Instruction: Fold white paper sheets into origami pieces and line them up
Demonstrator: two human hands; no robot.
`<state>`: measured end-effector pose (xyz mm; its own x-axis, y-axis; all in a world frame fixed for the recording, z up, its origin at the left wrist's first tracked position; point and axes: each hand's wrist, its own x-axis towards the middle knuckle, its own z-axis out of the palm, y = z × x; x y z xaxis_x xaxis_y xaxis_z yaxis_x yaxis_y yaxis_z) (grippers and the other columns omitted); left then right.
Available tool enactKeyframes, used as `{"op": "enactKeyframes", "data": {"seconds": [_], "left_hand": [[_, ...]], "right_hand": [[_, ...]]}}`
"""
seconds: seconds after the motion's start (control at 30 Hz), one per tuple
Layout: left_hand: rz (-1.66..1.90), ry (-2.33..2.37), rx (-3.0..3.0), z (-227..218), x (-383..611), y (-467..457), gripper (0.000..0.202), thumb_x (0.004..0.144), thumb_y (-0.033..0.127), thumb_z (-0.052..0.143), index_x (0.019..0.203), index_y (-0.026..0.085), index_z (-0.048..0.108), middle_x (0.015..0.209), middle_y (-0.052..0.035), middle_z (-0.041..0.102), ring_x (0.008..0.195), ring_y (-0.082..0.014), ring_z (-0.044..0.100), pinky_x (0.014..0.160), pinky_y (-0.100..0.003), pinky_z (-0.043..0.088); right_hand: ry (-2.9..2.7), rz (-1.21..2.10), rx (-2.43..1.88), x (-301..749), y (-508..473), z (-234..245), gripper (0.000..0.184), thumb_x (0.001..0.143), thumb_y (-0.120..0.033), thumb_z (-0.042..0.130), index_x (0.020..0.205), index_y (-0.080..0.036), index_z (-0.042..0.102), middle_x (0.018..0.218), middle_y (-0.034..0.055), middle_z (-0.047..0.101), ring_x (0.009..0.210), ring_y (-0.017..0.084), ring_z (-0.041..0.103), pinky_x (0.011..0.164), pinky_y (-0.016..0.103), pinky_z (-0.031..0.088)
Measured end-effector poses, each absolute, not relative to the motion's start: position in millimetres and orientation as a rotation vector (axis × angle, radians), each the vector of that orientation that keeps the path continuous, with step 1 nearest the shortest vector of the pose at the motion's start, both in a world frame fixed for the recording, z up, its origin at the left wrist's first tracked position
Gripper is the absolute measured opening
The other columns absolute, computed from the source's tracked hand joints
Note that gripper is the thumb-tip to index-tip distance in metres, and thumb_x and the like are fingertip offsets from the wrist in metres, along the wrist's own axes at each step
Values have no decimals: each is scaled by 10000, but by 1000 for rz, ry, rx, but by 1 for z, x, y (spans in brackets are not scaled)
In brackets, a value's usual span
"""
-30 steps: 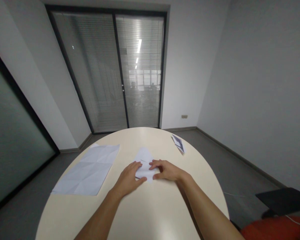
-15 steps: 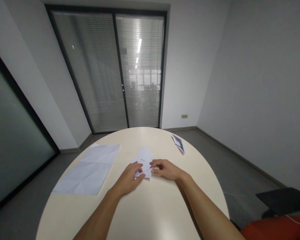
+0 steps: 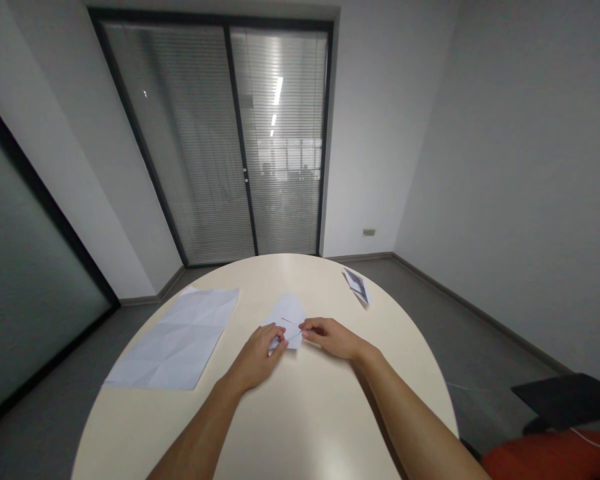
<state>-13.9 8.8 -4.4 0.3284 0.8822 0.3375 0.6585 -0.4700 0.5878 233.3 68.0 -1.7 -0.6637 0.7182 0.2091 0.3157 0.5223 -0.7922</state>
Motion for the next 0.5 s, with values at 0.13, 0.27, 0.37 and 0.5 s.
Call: {"op": "enactKeyframes", "data": {"seconds": [0.13,0.27,0.37,0.5], "left_hand": [[933,1423,2205,-3,-13,8,264,991,369,472,1072,219,674,1163,-92,715,1127,-250,636,1029,-397,476],[961,1458,2162,-6,-12,11,279,1003,384,445,1054,222,666,1107,-83,728,1066,-237,661,978,-376,498],[1012,1535,2137,-17,-12,17,246,1001,353,446,1070,215,638,1071,-86,728,1020,-236,675,938,-380,516],[1072,1595,2111,-31,-15,25,237,961,267,499,1166,190,592,1170,-114,704,1110,-243,658,1009,-410,500]], "right_hand": [[-2264,963,-848,234,68,-1,357,994,-479,519,1043,-198,734,1036,51,747,930,210,661,856,313,499],[-2265,871,-930,231,66,0,347,1002,-441,504,976,-189,741,962,51,751,859,203,656,787,299,483],[-2239,739,-1020,226,66,-2,303,994,-386,515,958,-186,740,932,65,755,819,203,653,756,305,469],[-2194,643,-1108,222,67,-8,233,952,-307,569,1081,-186,720,994,88,755,868,216,666,784,321,477]]}}
